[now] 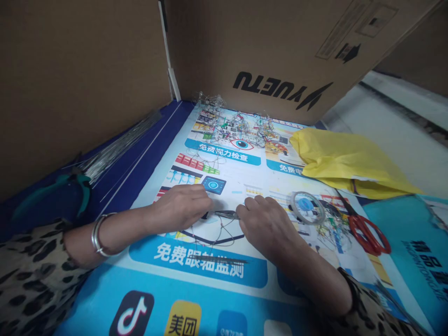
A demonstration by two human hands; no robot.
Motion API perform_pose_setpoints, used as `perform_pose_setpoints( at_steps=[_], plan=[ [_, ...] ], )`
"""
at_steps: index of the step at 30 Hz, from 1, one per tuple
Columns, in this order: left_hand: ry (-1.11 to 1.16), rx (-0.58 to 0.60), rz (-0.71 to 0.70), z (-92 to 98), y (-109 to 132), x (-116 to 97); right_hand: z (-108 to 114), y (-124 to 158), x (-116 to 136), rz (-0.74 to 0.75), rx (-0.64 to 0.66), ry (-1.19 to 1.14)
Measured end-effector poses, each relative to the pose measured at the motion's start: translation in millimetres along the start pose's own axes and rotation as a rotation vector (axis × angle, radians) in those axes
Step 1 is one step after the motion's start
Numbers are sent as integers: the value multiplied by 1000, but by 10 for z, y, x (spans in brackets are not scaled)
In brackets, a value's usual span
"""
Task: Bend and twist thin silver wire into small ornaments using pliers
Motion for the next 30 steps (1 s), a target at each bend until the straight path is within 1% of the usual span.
perform_pose_setpoints(
  at_steps=[9, 21, 30],
  plan=[
    [10, 4, 14, -9, -1, 9, -13, 1, -2, 6, 31, -20],
    [24, -2, 3, -15, -1, 17, -14, -2, 6, 8, 40, -12],
    [24, 18, 6, -9, -14, 2, -27, 5, 19, 10, 33, 6]
  ],
)
Point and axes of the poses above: each hand's wrist, its own y-axis away from the middle knuckle, its own z-axis out of the back of the hand, x = y × z, the point moved 6 cm from there along -y, towards the middle knuckle, and after that the axes turned 11 degrees about x, right-handed, at the moved point
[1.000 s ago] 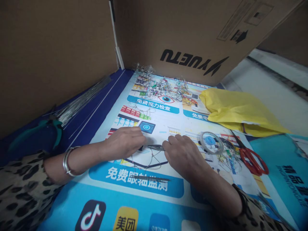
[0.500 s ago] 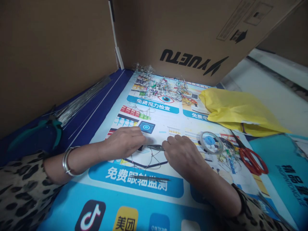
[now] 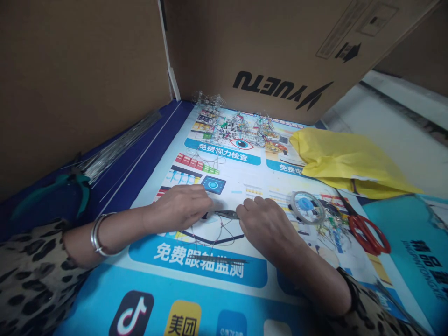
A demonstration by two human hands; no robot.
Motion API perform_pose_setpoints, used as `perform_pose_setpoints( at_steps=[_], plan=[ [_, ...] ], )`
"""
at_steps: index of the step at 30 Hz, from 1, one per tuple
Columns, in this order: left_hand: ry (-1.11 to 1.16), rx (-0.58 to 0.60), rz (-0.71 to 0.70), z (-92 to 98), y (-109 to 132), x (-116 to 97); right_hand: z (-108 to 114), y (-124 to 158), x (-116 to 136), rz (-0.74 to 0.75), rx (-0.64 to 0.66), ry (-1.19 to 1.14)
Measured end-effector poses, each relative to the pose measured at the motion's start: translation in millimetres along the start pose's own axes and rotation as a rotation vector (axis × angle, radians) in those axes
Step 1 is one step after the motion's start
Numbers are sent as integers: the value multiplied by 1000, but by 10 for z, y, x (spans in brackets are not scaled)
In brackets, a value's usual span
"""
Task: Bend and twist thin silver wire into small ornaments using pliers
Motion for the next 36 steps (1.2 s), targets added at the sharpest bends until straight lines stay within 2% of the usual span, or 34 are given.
perform_pose_setpoints(
  at_steps=[16, 28, 36],
  plan=[
    [-23, 28, -29, -28, 5, -12, -15, 0, -10, -15, -18, -13],
    [180, -71, 37, -31, 61, 99, -1, 45, -151, -60, 3, -112],
    [97, -78, 21, -6, 58, 60, -13, 52, -126, -63, 30, -131]
  ],
)
Point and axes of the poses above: each hand's wrist, its own y-axis away from the middle knuckle, its own z-axis out of the back of the hand, x = y × z, the point moved 6 cm from there along -y, towards the middle knuckle, and after that the axes turned 11 degrees about x, right-handed, at the moved point
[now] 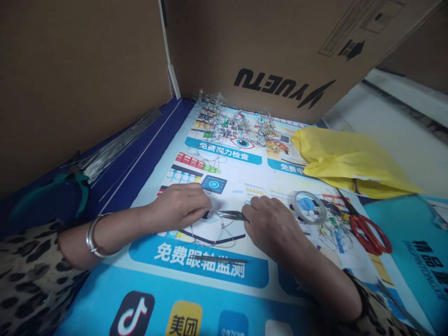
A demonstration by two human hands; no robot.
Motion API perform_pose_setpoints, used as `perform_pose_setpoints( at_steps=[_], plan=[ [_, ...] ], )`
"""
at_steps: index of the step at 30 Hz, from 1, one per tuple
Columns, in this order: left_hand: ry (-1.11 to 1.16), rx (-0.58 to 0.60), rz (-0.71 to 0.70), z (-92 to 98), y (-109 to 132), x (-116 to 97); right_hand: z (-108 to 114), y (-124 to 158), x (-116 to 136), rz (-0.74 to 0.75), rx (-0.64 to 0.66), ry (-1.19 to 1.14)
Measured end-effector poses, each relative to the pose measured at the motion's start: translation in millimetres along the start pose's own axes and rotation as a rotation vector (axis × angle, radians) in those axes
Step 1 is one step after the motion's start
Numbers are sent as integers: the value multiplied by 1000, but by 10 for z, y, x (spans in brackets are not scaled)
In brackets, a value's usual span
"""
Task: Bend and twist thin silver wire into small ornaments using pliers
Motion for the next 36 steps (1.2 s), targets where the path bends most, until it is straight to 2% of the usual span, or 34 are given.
perform_pose_setpoints(
  at_steps=[12, 18, 24, 31, 33, 36],
  plan=[
    [-82, 35, -37, 1, -14, -51, 13, -43, 98, 24, -31, 69],
    [-43, 28, 26, -40, -52, 9, 0, -41, 124, 7, -34, 95],
    [1, -51, 164, -30, -67, 94, 9, -7, 82, -22, -26, 70],
    [45, -227, 163, 153, 64, 100, 72, 34, 15, -33, -107, 68],
    [44, -203, 121, 155, 100, 64, 81, 16, 38, -21, -129, 107],
    [15, -51, 101, 71, 137, 12, 92, -17, 104, 1, -150, 178]
  ],
)
Point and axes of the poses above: each hand's wrist, its own y-axis away from the middle knuckle, its own z-axis out of the back of the hand, x = y × z, the point moved 6 cm from there along -y, towards the middle knuckle, and after that the axes turned 11 degrees about x, right-handed, at the moved point
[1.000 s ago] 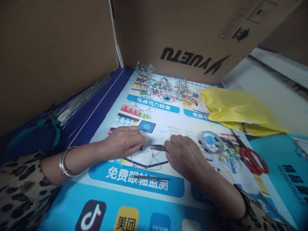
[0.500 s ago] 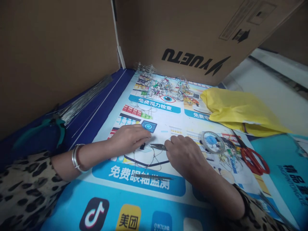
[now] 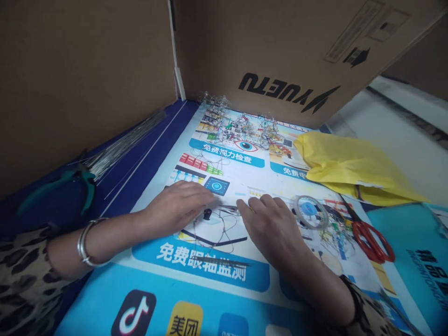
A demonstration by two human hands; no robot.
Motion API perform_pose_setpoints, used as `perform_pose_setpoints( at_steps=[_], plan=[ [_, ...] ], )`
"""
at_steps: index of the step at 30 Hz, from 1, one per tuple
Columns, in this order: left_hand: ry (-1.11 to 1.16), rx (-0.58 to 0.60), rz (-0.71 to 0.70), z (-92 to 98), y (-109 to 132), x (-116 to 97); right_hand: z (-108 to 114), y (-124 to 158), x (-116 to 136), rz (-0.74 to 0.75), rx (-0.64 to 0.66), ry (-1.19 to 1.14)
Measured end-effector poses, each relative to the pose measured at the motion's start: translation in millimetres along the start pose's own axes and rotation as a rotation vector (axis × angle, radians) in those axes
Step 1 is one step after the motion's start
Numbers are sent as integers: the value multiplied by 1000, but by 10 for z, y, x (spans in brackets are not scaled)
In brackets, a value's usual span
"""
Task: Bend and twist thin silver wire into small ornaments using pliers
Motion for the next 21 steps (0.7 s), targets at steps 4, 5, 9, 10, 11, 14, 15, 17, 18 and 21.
perform_pose_setpoints(
  at_steps=[4, 5, 9, 10, 11, 14, 15, 17, 18, 21],
  plan=[
    [-106, 219, 47, -166, 66, -16, 53, -26, 99, 12, 25, 62],
    [-133, 257, 54, -200, 83, -20, 73, -28, 121, 7, 39, 74],
    [-225, 336, 110, -268, 151, -18, 169, -25, 190, -22, 67, 110],
    [-244, 338, 125, -268, 169, -18, 183, -24, 201, -29, 71, 112],
    [-260, 335, 137, -263, 186, -20, 191, -22, 208, -37, 74, 111],
    [-293, 328, 154, -243, 233, -33, 189, -9, 208, -63, 74, 98],
    [-301, 326, 158, -237, 246, -34, 184, -1, 205, -66, 73, 91],
    [-316, 318, 174, -226, 265, -29, 172, 20, 195, -69, 69, 80],
    [-323, 311, 183, -222, 272, -25, 168, 32, 188, -71, 67, 76],
    [-334, 298, 209, -222, 282, -16, 156, 65, 167, -80, 60, 66]
  ],
)
Point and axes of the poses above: each hand's wrist, its own y-axis away from the middle knuckle, its own z-axis out of the back of the hand, x = y × z, the point moved 6 cm from there along -y, towards the middle knuckle, and after that the axes turned 11 degrees about x, right-handed, at the moved point
